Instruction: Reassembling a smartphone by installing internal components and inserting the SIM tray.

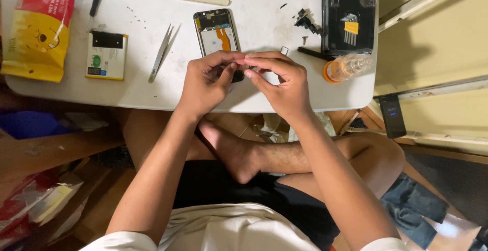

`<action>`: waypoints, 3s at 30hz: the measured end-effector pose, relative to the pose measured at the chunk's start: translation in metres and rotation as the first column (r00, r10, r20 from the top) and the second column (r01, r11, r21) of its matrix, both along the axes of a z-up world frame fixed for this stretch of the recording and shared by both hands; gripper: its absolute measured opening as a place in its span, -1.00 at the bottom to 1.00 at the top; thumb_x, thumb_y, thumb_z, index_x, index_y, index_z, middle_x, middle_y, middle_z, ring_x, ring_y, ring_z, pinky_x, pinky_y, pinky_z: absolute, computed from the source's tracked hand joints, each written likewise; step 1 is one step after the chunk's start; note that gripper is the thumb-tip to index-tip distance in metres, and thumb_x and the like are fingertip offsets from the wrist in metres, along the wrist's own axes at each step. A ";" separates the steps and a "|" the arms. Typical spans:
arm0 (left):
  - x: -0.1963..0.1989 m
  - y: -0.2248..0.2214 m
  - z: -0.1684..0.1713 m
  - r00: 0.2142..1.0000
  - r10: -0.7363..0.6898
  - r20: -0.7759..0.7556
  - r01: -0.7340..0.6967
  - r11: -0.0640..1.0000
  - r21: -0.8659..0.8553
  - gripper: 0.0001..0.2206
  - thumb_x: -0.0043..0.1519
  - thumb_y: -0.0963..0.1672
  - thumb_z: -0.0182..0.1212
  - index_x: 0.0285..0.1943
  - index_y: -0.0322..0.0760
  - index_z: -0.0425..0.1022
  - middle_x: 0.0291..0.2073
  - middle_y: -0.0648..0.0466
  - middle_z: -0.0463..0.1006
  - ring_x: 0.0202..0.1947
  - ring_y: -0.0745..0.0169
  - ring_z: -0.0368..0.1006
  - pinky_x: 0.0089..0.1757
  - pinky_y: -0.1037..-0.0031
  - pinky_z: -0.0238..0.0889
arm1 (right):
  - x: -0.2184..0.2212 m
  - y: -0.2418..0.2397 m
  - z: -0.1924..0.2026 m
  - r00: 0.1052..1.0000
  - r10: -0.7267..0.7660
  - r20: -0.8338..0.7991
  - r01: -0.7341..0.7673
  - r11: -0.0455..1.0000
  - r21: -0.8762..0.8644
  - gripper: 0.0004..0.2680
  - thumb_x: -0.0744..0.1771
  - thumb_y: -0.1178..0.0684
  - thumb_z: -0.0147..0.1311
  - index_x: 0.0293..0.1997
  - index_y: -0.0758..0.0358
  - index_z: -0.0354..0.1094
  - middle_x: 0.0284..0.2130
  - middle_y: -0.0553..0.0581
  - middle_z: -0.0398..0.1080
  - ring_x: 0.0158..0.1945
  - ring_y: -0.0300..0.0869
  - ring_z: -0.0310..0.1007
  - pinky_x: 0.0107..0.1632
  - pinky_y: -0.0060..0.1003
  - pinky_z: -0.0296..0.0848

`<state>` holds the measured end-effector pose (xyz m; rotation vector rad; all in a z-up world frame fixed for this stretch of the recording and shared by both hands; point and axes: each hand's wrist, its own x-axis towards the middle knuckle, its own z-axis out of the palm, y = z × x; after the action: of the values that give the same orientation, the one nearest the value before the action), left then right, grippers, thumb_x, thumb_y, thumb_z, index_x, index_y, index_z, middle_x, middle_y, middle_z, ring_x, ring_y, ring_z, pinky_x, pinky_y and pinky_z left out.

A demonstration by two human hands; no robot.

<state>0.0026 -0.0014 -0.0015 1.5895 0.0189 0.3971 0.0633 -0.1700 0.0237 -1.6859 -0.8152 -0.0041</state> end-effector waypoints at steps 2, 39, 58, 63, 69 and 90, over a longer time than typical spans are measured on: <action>-0.002 0.001 -0.003 1.000 0.007 -0.006 -0.007 1.000 -0.001 -0.77 0.26 -0.35 0.12 -0.04 -0.38 0.67 -0.36 -0.14 0.66 -0.36 0.23 0.50 -0.36 0.51 0.37 | 0.002 0.001 -0.002 0.998 -0.037 0.055 0.035 0.998 0.043 -0.88 0.30 0.36 0.28 -0.14 0.33 0.58 -0.19 0.23 0.59 -0.15 -0.11 0.63 -0.13 -0.36 0.59; -0.027 0.069 -0.010 0.844 0.511 0.160 -0.375 0.350 0.858 -0.72 0.20 -0.23 0.49 0.08 -0.44 0.65 -0.22 -0.14 0.59 -0.23 -0.17 0.52 -0.24 0.19 0.43 | -0.006 -0.022 -0.043 0.928 -0.265 -0.263 0.303 0.946 0.114 -0.93 0.36 0.31 0.18 -0.10 0.42 0.47 -0.21 0.18 0.43 -0.16 -0.09 0.61 -0.12 -0.36 0.64; -0.050 0.030 0.017 0.973 0.228 0.025 -0.160 0.599 0.785 -0.66 0.17 -0.14 0.54 0.12 -0.31 0.65 -0.04 -0.04 0.63 -0.26 0.03 0.55 -0.26 0.35 0.40 | -0.019 -0.017 -0.027 0.980 -0.183 -0.077 0.183 0.983 -0.012 -0.87 0.31 0.45 0.26 -0.11 0.51 0.45 -0.23 0.26 0.47 -0.20 -0.06 0.59 -0.22 -0.35 0.46; -0.044 0.036 0.017 0.984 0.170 0.049 -0.138 0.562 0.815 -0.71 0.21 -0.14 0.52 0.08 -0.32 0.68 -0.02 0.09 0.69 -0.28 0.22 0.49 -0.29 0.47 0.34 | -0.025 -0.020 -0.024 0.968 -0.228 -0.101 0.220 0.972 -0.087 -0.83 0.35 0.46 0.21 -0.04 0.42 0.37 -0.10 0.21 0.42 -0.13 -0.15 0.55 -0.16 -0.47 0.39; -0.044 0.041 0.019 0.979 0.194 0.061 -0.158 0.540 0.826 -0.81 0.25 -0.21 0.49 0.02 -0.38 0.71 0.03 0.03 0.69 -0.27 0.23 0.55 -0.31 0.47 0.38 | -0.021 -0.017 -0.025 0.967 -0.220 -0.126 0.215 0.975 -0.051 -0.84 0.37 0.47 0.17 -0.03 0.43 0.36 -0.04 0.23 0.39 -0.06 -0.09 0.57 -0.08 -0.44 0.45; -0.054 -0.011 0.024 0.928 0.362 -0.089 -0.207 0.700 0.683 -0.85 0.15 -0.29 0.43 -0.11 -0.42 0.68 -0.28 0.05 0.66 -0.61 0.28 0.39 -0.54 0.45 0.20 | 0.009 0.001 -0.034 0.948 -0.112 -0.298 0.127 0.991 0.031 -0.86 0.41 0.42 0.11 0.04 0.47 0.32 0.05 0.25 0.37 -0.08 -0.18 0.42 0.05 -0.41 0.51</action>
<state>-0.0513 -0.0125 0.0224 2.3603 0.3354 0.5042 0.0718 -0.1688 -0.0099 -1.6373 -0.4836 0.1415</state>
